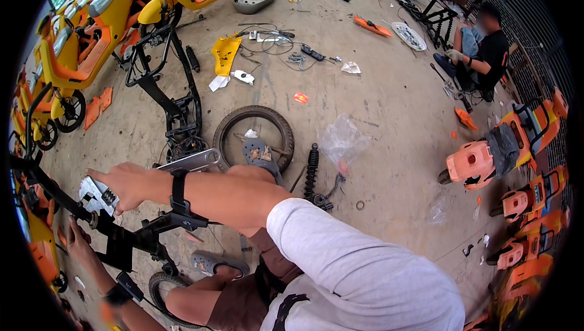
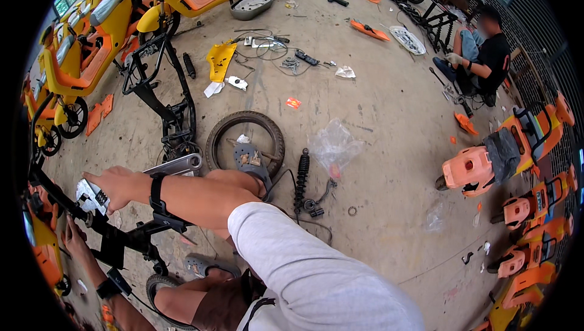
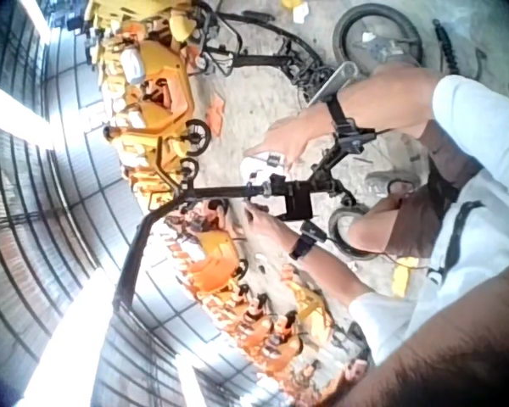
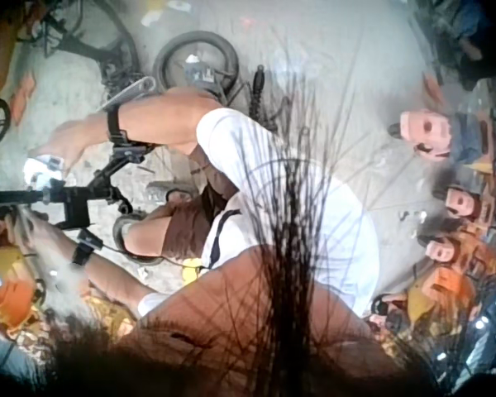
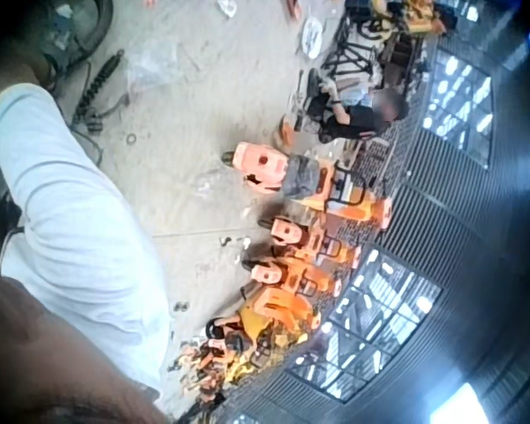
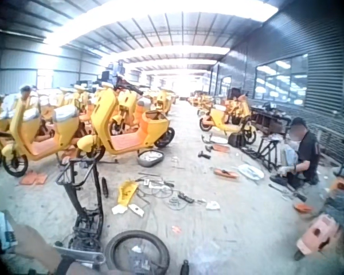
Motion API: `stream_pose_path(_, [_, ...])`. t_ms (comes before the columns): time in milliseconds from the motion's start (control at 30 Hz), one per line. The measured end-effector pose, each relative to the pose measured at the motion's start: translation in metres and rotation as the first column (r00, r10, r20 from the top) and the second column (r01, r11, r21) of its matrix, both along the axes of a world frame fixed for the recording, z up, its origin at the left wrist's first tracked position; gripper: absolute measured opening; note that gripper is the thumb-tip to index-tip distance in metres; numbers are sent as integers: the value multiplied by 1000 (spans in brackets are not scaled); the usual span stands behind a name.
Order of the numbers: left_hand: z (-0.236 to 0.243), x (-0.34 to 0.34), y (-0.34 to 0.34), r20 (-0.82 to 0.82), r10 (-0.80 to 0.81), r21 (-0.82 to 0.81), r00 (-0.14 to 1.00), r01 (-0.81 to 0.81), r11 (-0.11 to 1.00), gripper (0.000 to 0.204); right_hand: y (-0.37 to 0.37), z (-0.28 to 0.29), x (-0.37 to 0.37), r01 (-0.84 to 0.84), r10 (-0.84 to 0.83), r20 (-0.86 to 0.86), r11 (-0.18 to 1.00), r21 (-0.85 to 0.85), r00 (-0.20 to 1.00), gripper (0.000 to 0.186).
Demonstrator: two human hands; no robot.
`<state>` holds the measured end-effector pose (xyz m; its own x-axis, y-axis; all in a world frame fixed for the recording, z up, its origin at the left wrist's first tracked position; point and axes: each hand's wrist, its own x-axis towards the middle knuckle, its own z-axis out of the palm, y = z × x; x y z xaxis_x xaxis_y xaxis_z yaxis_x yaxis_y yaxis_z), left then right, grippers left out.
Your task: The person connects wires and installs mechanical fasteners onto a scooter frame using an adjustable wrench and pliers while sitting on the floor.
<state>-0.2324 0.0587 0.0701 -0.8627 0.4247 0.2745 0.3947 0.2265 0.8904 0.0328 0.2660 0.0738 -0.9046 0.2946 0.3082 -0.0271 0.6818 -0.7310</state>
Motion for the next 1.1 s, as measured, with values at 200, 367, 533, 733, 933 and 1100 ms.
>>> stream_pose_path(200, [4,10,5,-58,-48,8,997,48,999,33,7,-4,17,16,-3,-97,991,134,995,108])
stream_pose_path(367, [1,9,5,-62,-28,46,998,31,998,34,10,1,30,45,-43,-18,991,126,999,105])
stream_pose_path(533, [-1,1,5,-53,-17,53,998,20,998,37,16,4,43,104,-100,-30,975,196,995,101])
stream_pose_path(733, [15,31,5,-63,-15,-29,998,13,1000,38,25,33,75,278,-153,-306,863,422,940,93])
stream_pose_path(933, [7,32,11,-42,14,42,999,-13,999,33,68,68,131,488,-317,-470,819,301,823,104])
stream_pose_path(1100, [11,46,15,-86,2,73,996,5,997,36,103,30,235,621,-641,-45,720,310,766,103])
